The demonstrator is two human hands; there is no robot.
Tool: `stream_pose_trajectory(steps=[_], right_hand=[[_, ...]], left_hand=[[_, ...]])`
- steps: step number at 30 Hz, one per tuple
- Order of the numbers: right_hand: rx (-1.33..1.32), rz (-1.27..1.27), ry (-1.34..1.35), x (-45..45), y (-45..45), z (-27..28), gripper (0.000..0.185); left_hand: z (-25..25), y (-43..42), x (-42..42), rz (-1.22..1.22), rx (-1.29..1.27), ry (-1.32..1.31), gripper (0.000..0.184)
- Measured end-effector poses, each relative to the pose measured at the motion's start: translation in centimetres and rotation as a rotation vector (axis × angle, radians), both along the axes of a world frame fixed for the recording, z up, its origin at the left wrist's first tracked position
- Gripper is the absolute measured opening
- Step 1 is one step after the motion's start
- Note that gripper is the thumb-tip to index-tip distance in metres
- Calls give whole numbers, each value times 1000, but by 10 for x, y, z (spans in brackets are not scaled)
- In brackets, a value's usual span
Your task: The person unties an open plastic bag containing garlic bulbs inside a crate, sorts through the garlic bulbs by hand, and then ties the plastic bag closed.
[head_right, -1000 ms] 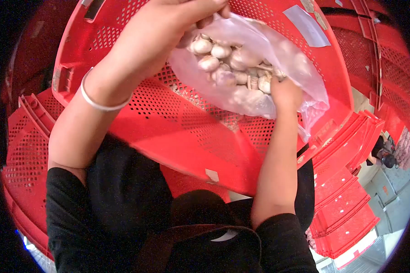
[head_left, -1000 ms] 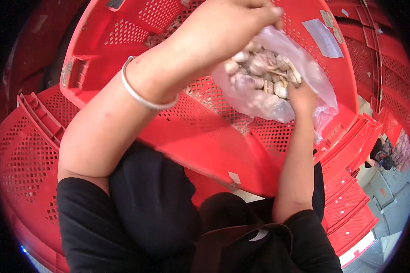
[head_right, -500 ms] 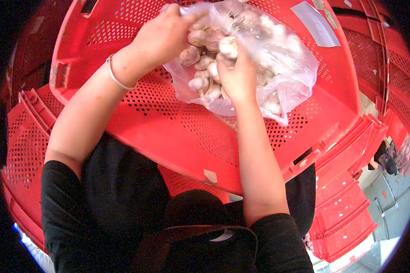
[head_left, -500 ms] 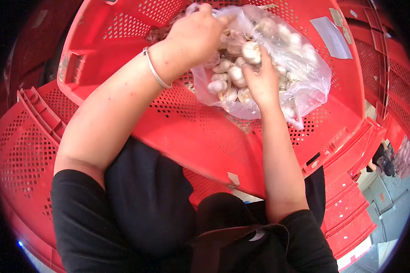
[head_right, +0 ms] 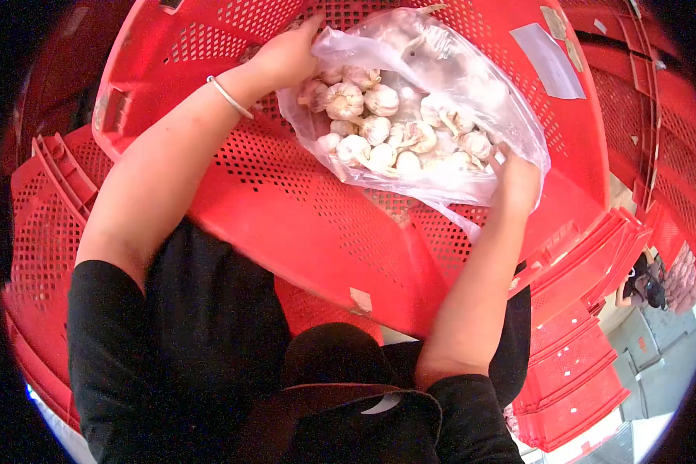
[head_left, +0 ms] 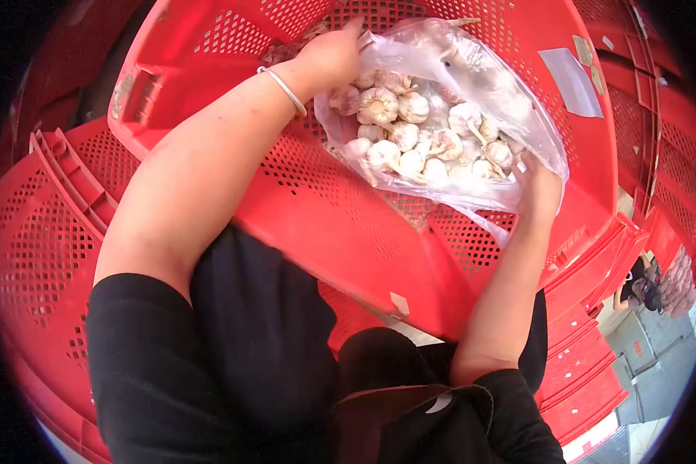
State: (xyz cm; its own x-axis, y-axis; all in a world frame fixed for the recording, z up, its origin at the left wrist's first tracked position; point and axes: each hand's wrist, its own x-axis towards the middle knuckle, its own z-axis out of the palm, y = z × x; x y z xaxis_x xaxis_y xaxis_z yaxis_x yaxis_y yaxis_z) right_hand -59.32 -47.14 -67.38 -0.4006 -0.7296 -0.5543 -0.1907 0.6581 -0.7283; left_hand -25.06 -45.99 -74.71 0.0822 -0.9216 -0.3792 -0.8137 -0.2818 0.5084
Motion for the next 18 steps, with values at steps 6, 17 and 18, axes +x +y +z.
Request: stream_pose_trajectory(steps=[6, 17, 18], right_hand=[[-94, 50, -75, 24, -27, 26, 39], [-47, 874, 920, 23, -53, -41, 52], [-36, 876, 972, 39, -47, -33, 53]], left_hand=[[-3, -5, -5, 363, 319, 545, 37], [15, -11, -22, 145, 163, 459, 58], [22, -14, -26, 249, 232, 540, 60]])
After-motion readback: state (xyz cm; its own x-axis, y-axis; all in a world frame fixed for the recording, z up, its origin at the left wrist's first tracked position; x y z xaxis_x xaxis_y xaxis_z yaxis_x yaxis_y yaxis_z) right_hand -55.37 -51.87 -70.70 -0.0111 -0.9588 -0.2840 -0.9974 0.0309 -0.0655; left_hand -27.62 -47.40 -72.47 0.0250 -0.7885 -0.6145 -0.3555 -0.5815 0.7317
